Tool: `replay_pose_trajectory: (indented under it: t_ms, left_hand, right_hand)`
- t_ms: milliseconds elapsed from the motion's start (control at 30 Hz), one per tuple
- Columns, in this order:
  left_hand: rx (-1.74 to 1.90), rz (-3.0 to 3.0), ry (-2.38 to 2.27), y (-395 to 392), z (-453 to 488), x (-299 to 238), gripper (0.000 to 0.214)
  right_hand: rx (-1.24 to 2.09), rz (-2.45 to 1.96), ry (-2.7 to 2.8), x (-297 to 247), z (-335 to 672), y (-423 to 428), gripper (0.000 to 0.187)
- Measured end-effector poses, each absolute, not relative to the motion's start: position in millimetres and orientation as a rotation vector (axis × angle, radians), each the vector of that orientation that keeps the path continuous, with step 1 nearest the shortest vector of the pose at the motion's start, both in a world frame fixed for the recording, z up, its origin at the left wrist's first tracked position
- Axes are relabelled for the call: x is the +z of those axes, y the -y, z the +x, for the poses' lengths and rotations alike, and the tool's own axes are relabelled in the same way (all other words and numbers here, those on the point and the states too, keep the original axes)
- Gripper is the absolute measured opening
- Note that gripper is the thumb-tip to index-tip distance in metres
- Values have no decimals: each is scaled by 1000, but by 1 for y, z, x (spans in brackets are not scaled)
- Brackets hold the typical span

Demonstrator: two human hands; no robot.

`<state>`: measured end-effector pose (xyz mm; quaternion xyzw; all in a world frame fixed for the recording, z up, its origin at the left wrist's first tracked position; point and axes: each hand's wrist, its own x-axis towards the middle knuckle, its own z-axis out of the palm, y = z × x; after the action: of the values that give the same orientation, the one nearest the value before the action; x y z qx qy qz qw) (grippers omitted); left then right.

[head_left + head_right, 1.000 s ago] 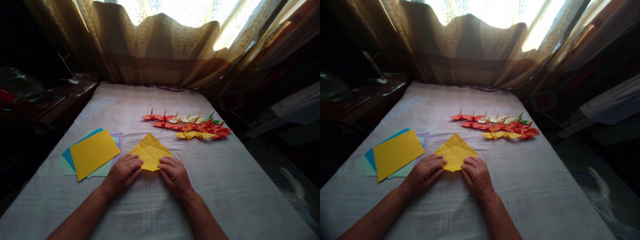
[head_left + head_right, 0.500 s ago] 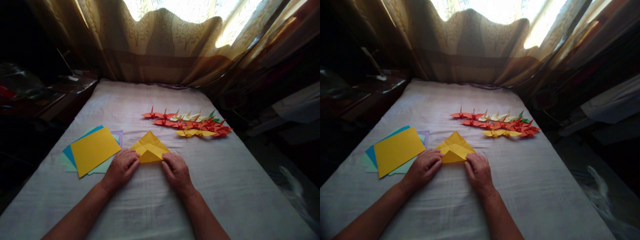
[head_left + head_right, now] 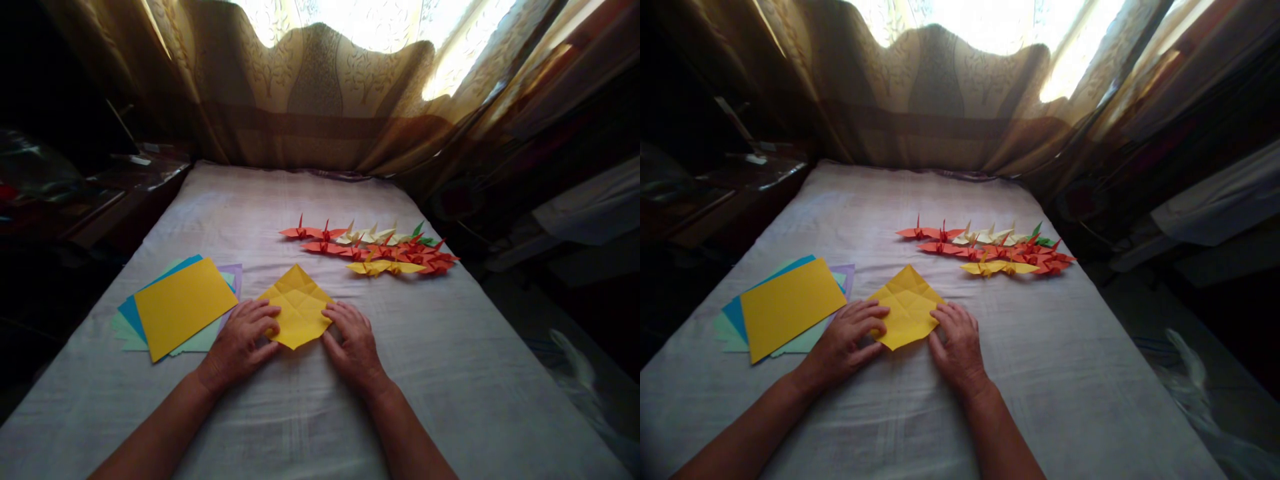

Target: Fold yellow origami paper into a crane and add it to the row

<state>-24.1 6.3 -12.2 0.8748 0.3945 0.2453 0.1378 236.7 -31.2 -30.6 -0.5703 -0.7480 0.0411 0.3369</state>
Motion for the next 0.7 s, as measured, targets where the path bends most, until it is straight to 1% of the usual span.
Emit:
replay_pose_trajectory:
  t_ms: [100, 167, 300, 333, 467, 533, 700]
  left_hand:
    - [679, 2569, -1121, -5, -25, -15, 15]
    - [661, 2584, -1088, -4, -25, -16, 17]
    - [661, 2578, -1056, -3, -26, -18, 19]
    - [662, 2574, -1056, -3, -26, -18, 19]
    - [662, 2561, -1064, -5, -25, -15, 15]
    - [662, 2560, -1062, -5, -25, -14, 12]
    - [672, 2547, -1063, -5, -24, -13, 12]
  right_hand:
    - [62, -1449, 2003, -24, 234, 34, 35]
    - [45, -1382, 2038, -17, 231, 36, 33]
    - [102, -1230, 2102, -5, 228, 37, 10]
    - [142, -1206, 2116, -3, 227, 37, 8]
    - [280, -1185, 2114, -2, 226, 36, 9]
    - [293, -1190, 2094, -2, 226, 35, 10]
    - [279, -1178, 2121, -2, 224, 36, 10]
